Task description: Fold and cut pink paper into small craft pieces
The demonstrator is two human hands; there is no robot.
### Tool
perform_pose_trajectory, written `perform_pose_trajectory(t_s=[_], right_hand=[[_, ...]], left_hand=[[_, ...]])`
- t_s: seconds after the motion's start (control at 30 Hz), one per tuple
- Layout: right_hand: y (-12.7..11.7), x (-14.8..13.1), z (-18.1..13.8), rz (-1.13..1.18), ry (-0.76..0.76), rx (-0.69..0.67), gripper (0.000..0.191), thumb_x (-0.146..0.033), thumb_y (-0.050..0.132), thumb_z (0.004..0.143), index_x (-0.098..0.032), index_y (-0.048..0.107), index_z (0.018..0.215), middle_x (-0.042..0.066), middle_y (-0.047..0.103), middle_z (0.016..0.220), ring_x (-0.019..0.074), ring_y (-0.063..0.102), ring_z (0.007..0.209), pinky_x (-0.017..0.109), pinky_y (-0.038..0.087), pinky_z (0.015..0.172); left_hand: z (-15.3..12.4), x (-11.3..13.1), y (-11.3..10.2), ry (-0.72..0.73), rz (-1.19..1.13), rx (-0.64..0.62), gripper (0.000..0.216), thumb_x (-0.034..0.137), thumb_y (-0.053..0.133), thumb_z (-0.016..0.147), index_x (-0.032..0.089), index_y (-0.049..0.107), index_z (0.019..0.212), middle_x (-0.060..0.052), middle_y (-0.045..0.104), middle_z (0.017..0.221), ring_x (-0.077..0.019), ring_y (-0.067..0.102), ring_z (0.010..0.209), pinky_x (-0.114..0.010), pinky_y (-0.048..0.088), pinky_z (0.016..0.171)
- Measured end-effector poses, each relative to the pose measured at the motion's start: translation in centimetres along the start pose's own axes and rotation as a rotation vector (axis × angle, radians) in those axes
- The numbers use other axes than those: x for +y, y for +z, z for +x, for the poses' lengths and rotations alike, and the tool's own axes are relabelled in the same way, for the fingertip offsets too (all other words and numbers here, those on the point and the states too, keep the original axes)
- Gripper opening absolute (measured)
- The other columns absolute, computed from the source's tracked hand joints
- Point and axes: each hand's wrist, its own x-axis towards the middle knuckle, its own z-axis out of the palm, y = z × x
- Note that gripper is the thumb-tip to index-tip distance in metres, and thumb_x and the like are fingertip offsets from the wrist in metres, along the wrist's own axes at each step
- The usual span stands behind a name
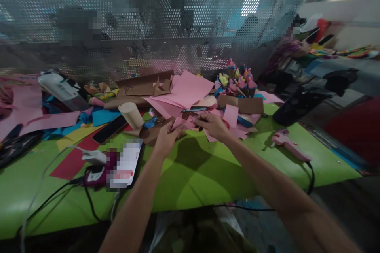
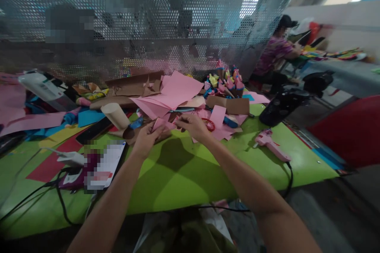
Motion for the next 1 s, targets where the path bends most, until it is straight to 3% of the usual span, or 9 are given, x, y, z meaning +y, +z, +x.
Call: perform_pose_trajectory(t_s=[0.13,0.23,0.37,0.53,0.7,0.9,1.0], right_hand=[[-4.4,-0.3,0.2,-0.482,0.022,0.157,0.025,-0.036,0.052,0.090,-0.019,0.067,0.081,0.005,0.071,0.079,0.0183,0.063,0.072,0.026,0.041,0.062],[-6.6,0.0,-0.6,-0.901,0.078,0.034,0.018,-0.029,0.055,0.088,-0.019,0.069,0.094,0.009,0.072,0.097,0.0224,0.064,0.088,0.027,0.039,0.067],[-6.0,0.9,-1.7,-1.088,0.121,-0.162,0.028,-0.032,0.060,0.085,-0.018,0.065,0.108,0.013,0.070,0.104,0.0258,0.064,0.094,0.028,0.039,0.069],[-4.4,1.1,-1.8,-1.121,0.186,-0.091,0.039,-0.031,0.057,0.085,-0.017,0.057,0.122,0.015,0.069,0.110,0.0273,0.065,0.093,0.029,0.039,0.066],[-6.5,1.1,-2.8,-0.933,0.205,0.008,0.044,-0.027,0.062,0.078,-0.019,0.060,0.121,0.011,0.070,0.102,0.0249,0.064,0.084,0.028,0.040,0.063],[-8.6,0.8,-5.4,0.044,0.325,0.011,0.059,-0.036,0.075,0.067,-0.021,0.060,0.122,0.000,0.060,0.078,0.0094,0.045,0.052,0.022,0.035,0.047],[-7.7,-0.2,-6.2,0.289,0.367,-0.076,0.057,-0.035,0.079,0.064,-0.020,0.061,0.117,-0.001,0.059,0.076,0.0071,0.041,0.049,0.021,0.033,0.044]], left_hand=[[0.2,0.7,-0.4,0.026,0.063,0.059,0.041,0.042,0.083,0.060,0.015,0.070,0.088,0.004,0.060,0.064,-0.0090,0.053,0.056,-0.019,0.041,0.052],[0.1,1.1,-0.5,0.028,0.078,0.052,0.040,0.045,0.084,0.058,0.015,0.069,0.082,0.007,0.050,0.053,-0.0056,0.041,0.047,-0.018,0.030,0.044],[-0.4,1.6,0.0,0.015,0.046,-0.012,0.039,0.046,0.084,0.058,0.015,0.063,0.070,0.007,0.047,0.050,-0.0042,0.035,0.045,-0.017,0.025,0.043],[-0.8,2.1,0.2,-0.031,-0.043,-0.030,0.045,0.047,0.086,0.052,0.016,0.060,0.069,0.006,0.048,0.052,-0.0044,0.039,0.046,-0.017,0.027,0.044],[-0.7,2.0,-0.2,-0.046,-0.074,-0.059,0.047,0.050,0.086,0.054,0.016,0.057,0.068,0.006,0.047,0.051,-0.0037,0.036,0.045,-0.017,0.025,0.043],[-0.7,2.0,0.1,-0.026,-0.068,-0.093,0.047,0.052,0.084,0.057,0.016,0.055,0.067,0.007,0.046,0.049,-0.0038,0.034,0.044,-0.018,0.023,0.043],[-0.8,2.0,0.2,-0.019,-0.072,-0.089,0.047,0.050,0.085,0.057,0.016,0.055,0.067,0.007,0.046,0.050,-0.0040,0.035,0.044,-0.019,0.022,0.043]])
